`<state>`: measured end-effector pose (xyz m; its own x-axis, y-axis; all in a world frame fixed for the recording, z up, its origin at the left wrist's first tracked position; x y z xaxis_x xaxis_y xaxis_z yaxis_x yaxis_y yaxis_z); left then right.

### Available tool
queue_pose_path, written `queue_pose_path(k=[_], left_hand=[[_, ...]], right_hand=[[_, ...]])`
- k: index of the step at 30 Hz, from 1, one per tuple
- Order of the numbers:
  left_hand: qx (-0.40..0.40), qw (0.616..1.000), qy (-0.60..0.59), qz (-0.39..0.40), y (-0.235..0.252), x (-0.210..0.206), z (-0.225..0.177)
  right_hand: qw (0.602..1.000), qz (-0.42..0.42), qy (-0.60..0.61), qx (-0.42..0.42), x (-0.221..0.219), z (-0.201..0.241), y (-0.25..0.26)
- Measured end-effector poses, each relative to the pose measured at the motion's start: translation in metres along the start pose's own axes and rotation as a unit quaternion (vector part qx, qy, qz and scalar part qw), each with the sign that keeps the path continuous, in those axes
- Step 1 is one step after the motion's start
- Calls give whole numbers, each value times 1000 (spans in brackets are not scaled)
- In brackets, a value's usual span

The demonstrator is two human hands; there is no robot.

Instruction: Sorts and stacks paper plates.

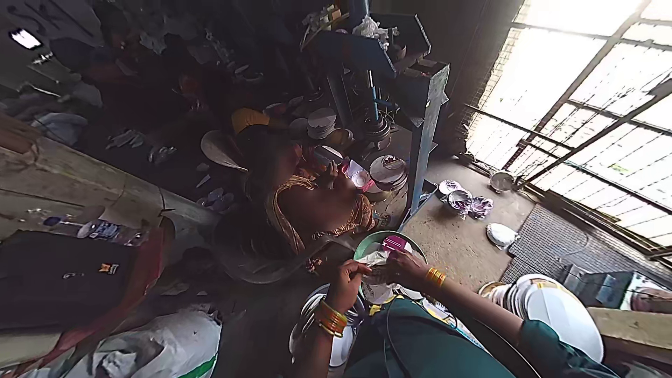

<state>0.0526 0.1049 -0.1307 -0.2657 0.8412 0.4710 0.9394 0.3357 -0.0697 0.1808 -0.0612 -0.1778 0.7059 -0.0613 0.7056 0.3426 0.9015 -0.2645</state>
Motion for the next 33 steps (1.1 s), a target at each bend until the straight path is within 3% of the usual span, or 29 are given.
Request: queue_pose_path(k=[2,5,9,11,13,16,20,23,29,33], left_hand=[[-30,996,68,-40,-3,-4,-3],[0,977,189,-101,2,-3,-4],[109,952,281,-60,9,4,-9],[114,949,289,-52,8,16,-8],[100,951,285,-58,8,32,-1],[138,953,270,2,6,37,5],[153,984,74,-55,7,30,10],[167,985,-20,-39,6,24,-1],[101,995,12,-20,-1,28,-7],[-110,981,143,-64,-14,44,27]], right_hand=[[998,-48,-10,43,-3,-10,4],[991,-108,-17,73,-2,-25,5],[986,-156,-28,53,8,-25,-2],[971,-223,9,82,14,-21,-10],[961,-247,34,120,27,-16,-15],[982,-163,49,87,27,-18,-13],[993,-110,-1,40,26,-28,-9],[989,-122,-51,62,21,-19,-13],[966,-168,-9,196,1,22,14],[964,-167,31,206,12,41,22]])
Point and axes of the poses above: each hand's wrist, its own y-axis towards the middle knuckle, its own x-axis out of the back of the hand, z = x × y, the point moved 2 cm from there along y, towards the middle knuckle, and after that the axes turned 3 degrees about -z, right-handed, at the moved point
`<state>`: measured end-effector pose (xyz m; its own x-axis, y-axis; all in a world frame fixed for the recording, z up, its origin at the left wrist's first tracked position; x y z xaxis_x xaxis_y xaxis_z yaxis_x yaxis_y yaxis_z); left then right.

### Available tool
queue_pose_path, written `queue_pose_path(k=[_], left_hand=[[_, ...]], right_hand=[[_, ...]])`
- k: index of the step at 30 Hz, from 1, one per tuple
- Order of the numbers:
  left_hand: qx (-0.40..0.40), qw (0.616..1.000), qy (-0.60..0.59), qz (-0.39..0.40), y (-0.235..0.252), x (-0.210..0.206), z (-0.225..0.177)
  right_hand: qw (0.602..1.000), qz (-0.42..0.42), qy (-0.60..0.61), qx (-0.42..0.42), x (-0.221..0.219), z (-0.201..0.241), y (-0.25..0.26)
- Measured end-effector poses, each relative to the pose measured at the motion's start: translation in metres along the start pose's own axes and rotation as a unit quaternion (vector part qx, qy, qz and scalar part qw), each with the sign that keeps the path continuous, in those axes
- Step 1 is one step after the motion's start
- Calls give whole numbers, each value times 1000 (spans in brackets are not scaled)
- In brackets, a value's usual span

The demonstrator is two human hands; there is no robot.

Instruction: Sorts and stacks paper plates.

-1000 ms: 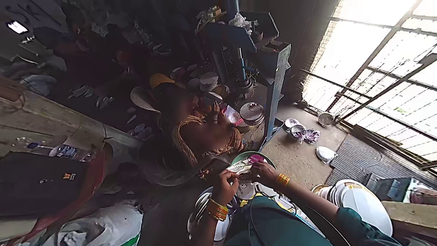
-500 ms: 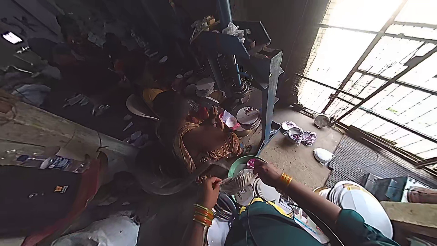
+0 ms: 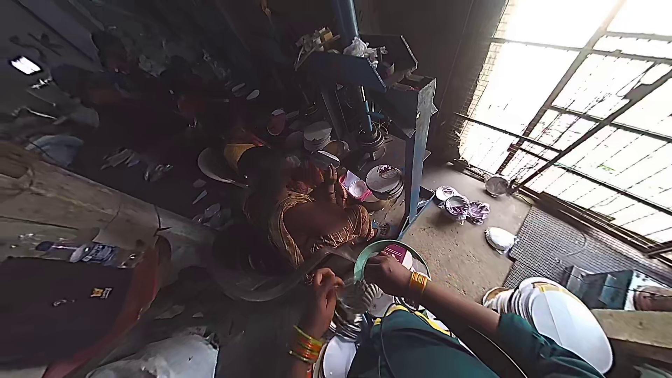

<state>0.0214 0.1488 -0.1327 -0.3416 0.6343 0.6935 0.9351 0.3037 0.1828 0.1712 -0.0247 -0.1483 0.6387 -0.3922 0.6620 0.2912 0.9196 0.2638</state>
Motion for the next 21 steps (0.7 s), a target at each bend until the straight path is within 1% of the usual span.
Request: queue_pose_path(k=[1,4,5,8,9,12,13,15,16,19,21], left_hand=[[-32,999,16,4,-5,-1,1],[-46,997,55,37,-13,-4,-3],[-46,997,57,37,-14,-5,-4],[-68,997,25,2,-12,-7,-1],[-75,997,17,11,-11,-6,0],[-92,990,51,92,-7,-2,-4],[-115,987,69,88,-6,-3,-2],[-147,985,72,55,-4,-3,7],[-143,987,71,37,-3,1,10],[-76,996,35,9,-1,21,15],[-55,998,11,9,4,36,15]], right_hand=[[1000,5,-15,9,0,4,2],[999,12,-47,19,0,13,5],[999,15,-47,18,1,15,4],[999,14,-29,2,1,14,3],[1000,18,-24,-9,2,12,2],[997,53,-19,-50,4,11,1],[996,62,-21,-56,3,11,0],[994,82,-19,-65,3,11,-2],[993,92,-18,-73,4,10,-4],[982,136,-6,-130,12,1,-12],[980,132,-9,-151,17,-6,-19]])
Point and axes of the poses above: each hand's wrist, its own y-axis towards the middle knuckle, its own x-axis out of the back of the hand, z = x × y, the point moved 2 cm from there along y, towards the middle knuckle, and after that the axes turned 3 degrees about -z, right-handed, at the moved point
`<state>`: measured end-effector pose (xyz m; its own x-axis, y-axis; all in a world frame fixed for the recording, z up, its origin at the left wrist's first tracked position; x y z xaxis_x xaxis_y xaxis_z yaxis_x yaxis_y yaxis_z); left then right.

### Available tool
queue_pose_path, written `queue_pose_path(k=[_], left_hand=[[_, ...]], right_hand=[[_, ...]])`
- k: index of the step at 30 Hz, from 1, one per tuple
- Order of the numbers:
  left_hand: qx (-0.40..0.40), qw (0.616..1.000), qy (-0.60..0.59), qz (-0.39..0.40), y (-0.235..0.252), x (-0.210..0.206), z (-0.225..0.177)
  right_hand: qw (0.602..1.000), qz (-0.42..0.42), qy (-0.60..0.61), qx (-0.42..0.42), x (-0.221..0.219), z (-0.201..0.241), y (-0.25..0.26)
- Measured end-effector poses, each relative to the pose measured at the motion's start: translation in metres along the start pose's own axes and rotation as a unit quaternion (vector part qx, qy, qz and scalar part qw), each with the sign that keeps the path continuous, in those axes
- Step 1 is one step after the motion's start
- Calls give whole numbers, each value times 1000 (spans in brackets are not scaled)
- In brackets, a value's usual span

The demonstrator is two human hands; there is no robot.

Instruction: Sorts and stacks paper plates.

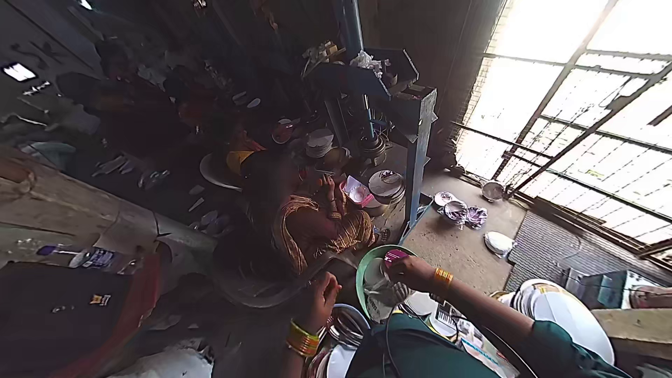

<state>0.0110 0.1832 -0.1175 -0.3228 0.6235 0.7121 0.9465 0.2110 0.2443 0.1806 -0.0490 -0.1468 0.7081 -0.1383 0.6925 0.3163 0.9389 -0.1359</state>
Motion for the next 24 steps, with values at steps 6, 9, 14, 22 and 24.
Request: queue_pose_path(k=[6,9,14,22,24], left_hand=[[-120,992,9,30,9,-33,-28],[-135,989,58,-22,11,-59,-32],[-57,995,76,10,18,-41,-24],[20,985,-165,42,7,-4,-3],[98,966,-239,-14,7,-1,1]], right_hand=[[998,-37,-37,21,1,20,-8],[996,-61,-50,39,3,35,-9],[992,-105,-43,60,1,44,-10],[993,-97,-19,60,0,22,-28],[982,-163,0,93,2,19,-35]])
Point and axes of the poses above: each hand's wrist, its own y-axis towards the middle knuckle, its own x-axis out of the back of the hand, z = x × y, the point moved 2 cm from there along y, towards the middle knuckle, and after that the axes turned 3 degrees about -z, right-handed, at the moved point
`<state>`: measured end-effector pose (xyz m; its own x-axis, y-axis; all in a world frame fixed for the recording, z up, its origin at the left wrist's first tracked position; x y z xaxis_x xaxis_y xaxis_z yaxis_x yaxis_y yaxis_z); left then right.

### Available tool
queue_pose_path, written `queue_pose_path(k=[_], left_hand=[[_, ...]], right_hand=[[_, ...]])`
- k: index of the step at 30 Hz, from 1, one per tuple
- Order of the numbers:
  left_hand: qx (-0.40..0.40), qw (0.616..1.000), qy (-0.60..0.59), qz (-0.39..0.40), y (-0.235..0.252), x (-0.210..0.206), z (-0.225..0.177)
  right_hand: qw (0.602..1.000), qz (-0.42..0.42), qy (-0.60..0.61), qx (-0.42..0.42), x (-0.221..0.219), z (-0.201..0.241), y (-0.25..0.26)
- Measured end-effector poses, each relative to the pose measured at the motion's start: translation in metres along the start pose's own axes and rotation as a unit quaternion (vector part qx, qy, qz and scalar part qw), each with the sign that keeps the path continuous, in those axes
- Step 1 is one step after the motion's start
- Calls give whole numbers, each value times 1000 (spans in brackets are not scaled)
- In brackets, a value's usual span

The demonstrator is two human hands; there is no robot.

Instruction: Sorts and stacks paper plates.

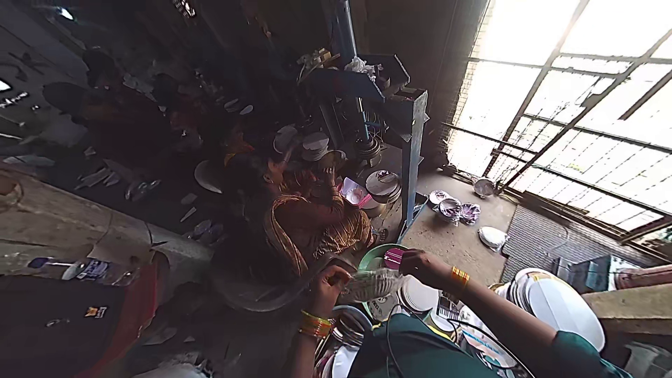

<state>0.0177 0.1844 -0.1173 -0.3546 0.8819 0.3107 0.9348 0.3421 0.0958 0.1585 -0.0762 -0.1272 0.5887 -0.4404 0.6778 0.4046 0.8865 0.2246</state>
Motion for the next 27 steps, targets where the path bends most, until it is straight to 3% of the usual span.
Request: queue_pose_path(k=[2,3,5,7,8,9,10,12,14,16,18,21,23,27], left_hand=[[48,997,-28,-44,2,3,-3],[52,997,12,-52,4,6,-6],[24,974,214,-65,9,10,-18],[21,924,380,-42,12,7,-27],[66,905,420,-19,15,4,-30],[118,906,407,-7,19,2,-31],[156,933,324,-18,22,-2,-28],[217,975,15,-54,21,-15,-23],[210,959,-187,-22,13,-29,-19],[125,968,-216,26,6,-36,-8],[72,973,-216,37,0,-37,-1],[39,987,-149,38,-12,-36,1],[79,983,-164,40,-21,-43,0],[89,978,-177,65,-27,-49,-4]], right_hand=[[998,-33,23,-51,3,10,-2],[994,-40,35,-100,4,18,-1],[982,-34,36,-180,10,31,6],[986,-52,18,-155,3,33,6],[992,-57,9,-116,-6,32,5],[995,-43,4,-86,-15,34,5],[998,-12,3,-65,-25,37,6],[999,51,3,-2,-47,48,12],[995,46,-11,91,-65,58,22],[985,-39,-27,166,-69,63,37],[979,-109,7,171,-64,65,46],[987,-66,127,79,-51,70,43],[985,-5,167,32,-44,73,41],[995,35,74,52,-37,70,33]])
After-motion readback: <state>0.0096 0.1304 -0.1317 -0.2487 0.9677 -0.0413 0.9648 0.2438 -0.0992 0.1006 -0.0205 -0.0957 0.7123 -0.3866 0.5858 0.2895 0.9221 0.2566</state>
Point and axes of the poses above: each hand's wrist, its own y-axis towards the middle knuckle, its own x-axis out of the back of the hand, z = x × y, the point moved 2 cm from there along y, towards the middle knuckle, and after that the axes turned 3 degrees about -z, right-handed, at the moved point
